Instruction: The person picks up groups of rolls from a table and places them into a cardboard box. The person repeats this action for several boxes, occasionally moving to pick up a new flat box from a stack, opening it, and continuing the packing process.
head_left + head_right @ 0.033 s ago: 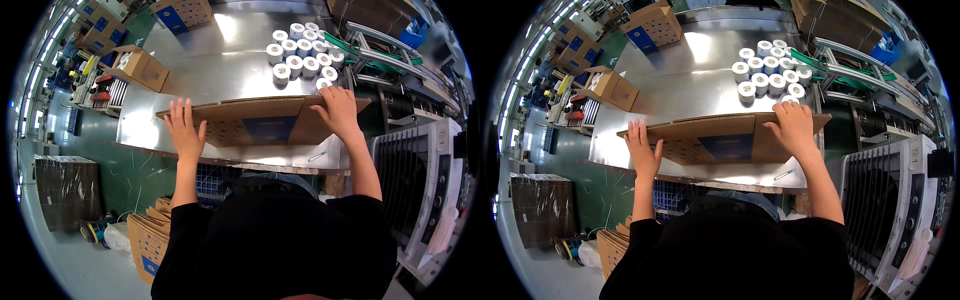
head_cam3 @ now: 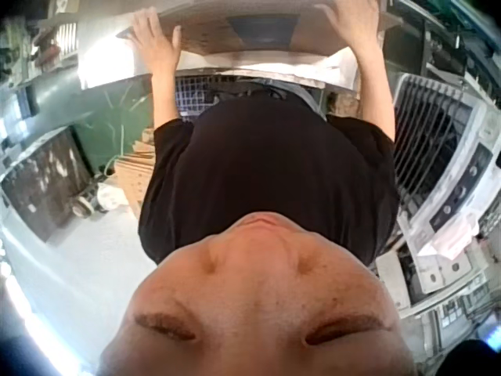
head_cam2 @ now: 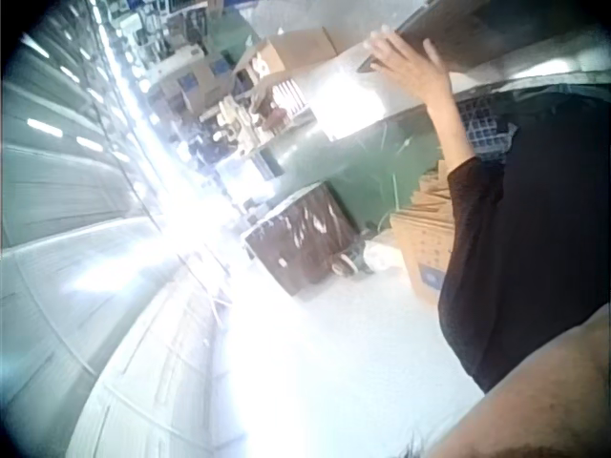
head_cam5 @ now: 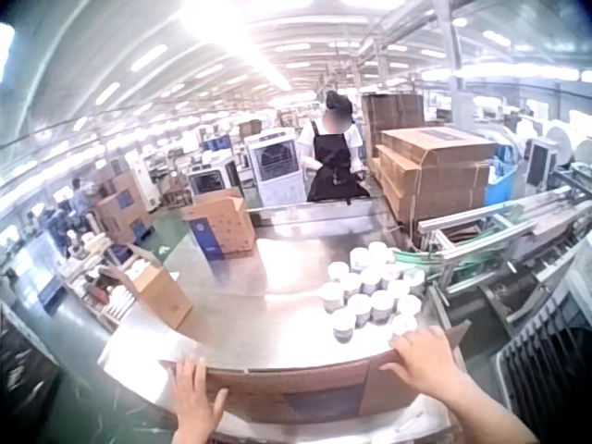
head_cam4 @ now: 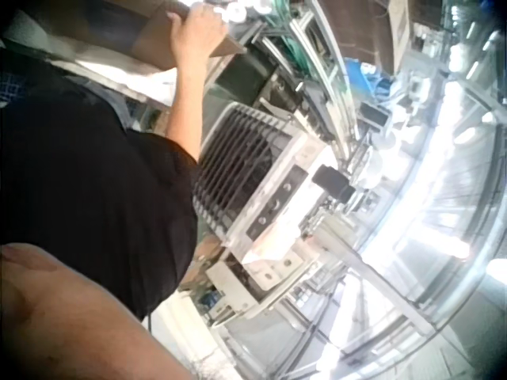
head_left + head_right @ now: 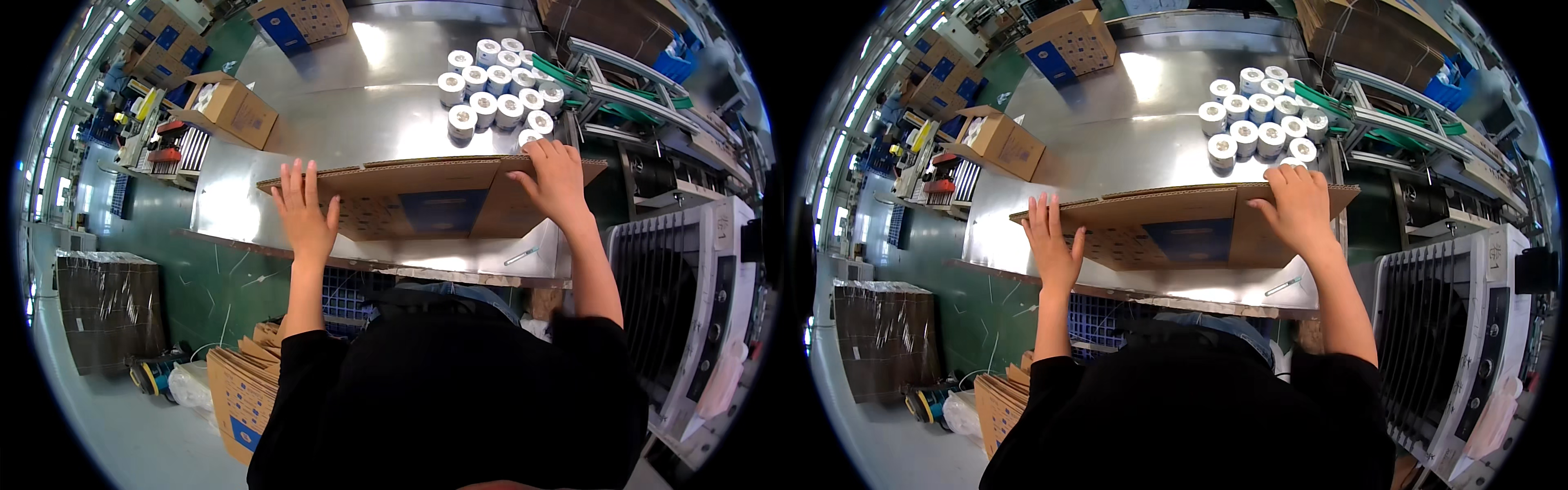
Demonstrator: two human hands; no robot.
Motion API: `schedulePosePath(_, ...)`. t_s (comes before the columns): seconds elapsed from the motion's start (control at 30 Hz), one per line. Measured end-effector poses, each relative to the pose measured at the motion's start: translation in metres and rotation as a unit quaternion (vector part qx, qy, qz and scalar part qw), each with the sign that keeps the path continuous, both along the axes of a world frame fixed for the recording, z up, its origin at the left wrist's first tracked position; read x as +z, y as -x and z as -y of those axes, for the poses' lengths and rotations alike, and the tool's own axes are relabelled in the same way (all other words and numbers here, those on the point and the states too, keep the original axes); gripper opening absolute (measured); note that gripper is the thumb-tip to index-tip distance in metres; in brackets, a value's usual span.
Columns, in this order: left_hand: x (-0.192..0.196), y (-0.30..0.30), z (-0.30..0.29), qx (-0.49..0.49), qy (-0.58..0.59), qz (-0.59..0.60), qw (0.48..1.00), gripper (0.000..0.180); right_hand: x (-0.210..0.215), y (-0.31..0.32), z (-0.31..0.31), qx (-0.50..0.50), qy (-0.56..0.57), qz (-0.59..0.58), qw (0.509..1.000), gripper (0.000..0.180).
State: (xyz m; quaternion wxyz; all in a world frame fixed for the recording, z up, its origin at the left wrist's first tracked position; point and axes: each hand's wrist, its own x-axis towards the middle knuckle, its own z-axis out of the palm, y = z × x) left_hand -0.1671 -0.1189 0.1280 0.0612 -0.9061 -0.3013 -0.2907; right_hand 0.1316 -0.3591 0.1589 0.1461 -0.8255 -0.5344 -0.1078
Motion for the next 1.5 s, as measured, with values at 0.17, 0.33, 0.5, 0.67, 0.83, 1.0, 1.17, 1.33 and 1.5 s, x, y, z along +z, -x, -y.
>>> schedulePosePath(0.17,0.015,-0.011,-0.01,0.017,0.016,-0.026,0.999,0.048,-0.003,0.014,-0.007,0.014,-0.075,0.073,0.994,0.06)
schedulePosePath(0.33,0.028,-0.034,-0.044,0.014,0.087,-0.065,0.994,0.038,-0.01,0.036,0.019,0.075,-0.086,0.016,0.993,0.054)
schedulePosePath(0.5,0.051,-0.056,-0.075,-0.044,0.14,-0.164,0.975,0.039,-0.021,0.052,0.025,0.09,-0.268,-0.083,0.956,0.032)
schedulePosePath(0.67,0.113,-0.058,-0.081,-0.056,0.271,-0.379,0.883,0.04,-0.017,0.041,0.045,0.123,-0.323,-0.162,0.924,0.02)
schedulePosePath(0.83,0.105,-0.004,-0.078,-0.036,0.137,-0.557,0.818,0.045,-0.01,0.019,0.046,0.238,-0.299,-0.232,0.894,0.022)
schedulePosePath(1.0,0.093,-0.009,-0.071,0.038,0.139,-0.433,0.89,0.048,-0.017,0.017,0.026,0.473,-0.16,-0.351,0.792,0.02)
schedulePosePath(1.17,0.051,-0.062,0.029,-0.079,0.356,-0.591,0.72,0.049,-0.056,0.05,-0.023,0.405,0.1,-0.246,0.875,0.015)
schedulePosePath(1.33,0.093,-0.034,0.023,-0.187,0.615,-0.475,0.601,0.063,-0.097,0.062,-0.031,0.316,0.086,-0.331,0.885,0.018)
schedulePosePath(1.5,0.084,-0.023,0.062,-0.183,0.32,-0.442,0.818,0.046,-0.07,0.044,0.01,0.065,-0.375,-0.504,0.775,0.013)
